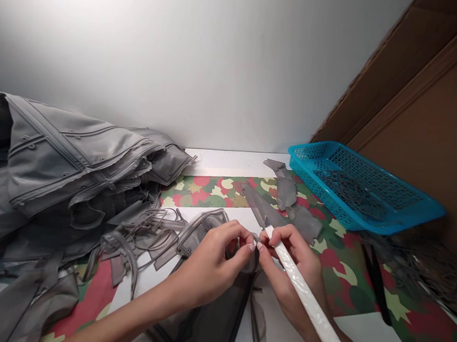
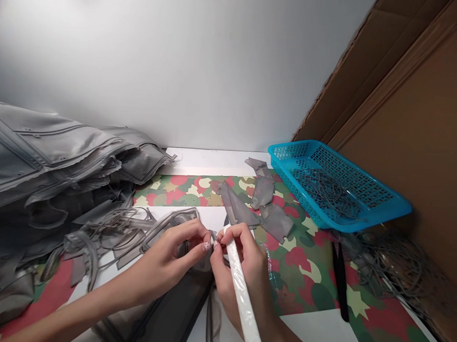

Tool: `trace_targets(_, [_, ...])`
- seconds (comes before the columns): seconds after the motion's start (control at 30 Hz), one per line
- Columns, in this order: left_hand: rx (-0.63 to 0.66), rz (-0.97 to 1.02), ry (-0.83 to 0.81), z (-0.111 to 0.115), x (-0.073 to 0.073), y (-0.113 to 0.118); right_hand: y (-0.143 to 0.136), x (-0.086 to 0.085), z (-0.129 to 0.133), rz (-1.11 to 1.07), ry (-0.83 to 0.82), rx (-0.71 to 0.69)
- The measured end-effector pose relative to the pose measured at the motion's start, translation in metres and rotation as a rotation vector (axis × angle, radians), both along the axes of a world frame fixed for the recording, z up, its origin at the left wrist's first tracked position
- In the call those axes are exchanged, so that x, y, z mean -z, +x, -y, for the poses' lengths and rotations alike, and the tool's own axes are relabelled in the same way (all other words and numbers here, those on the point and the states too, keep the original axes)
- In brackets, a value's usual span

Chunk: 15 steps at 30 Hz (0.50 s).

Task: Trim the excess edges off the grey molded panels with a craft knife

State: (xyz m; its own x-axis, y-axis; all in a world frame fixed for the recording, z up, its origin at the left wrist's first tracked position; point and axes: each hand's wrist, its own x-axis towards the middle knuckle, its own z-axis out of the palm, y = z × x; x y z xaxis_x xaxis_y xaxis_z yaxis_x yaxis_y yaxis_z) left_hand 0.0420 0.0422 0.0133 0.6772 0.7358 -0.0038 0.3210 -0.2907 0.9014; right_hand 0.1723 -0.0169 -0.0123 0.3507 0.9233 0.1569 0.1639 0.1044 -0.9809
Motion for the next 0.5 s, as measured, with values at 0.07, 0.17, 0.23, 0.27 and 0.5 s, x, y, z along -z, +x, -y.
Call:
trace_targets(0.07, [-0.011,0.007,-0.018,0.000,0.002,0.000,0.002,-0.001,0.000,-0.059,-0.005,-0.043])
trace_targets(0.17, [-0.040,0.008,-0.062,-0.001,0.003,-0.001,0.010,-0.006,0.000,-0.235,0.000,-0.133])
trace_targets(0.23, [-0.045,0.009,-0.132,-0.003,0.004,-0.001,0.016,-0.013,-0.002,-0.310,-0.022,-0.220])
trace_targets(0.27, [-0.047,0.018,-0.171,-0.004,0.003,0.000,0.020,-0.016,-0.003,-0.314,-0.039,-0.279])
trace_targets(0.5, [-0.078,0.086,-0.286,-0.009,0.003,0.000,0.030,-0.026,-0.001,-0.023,-0.166,-0.489])
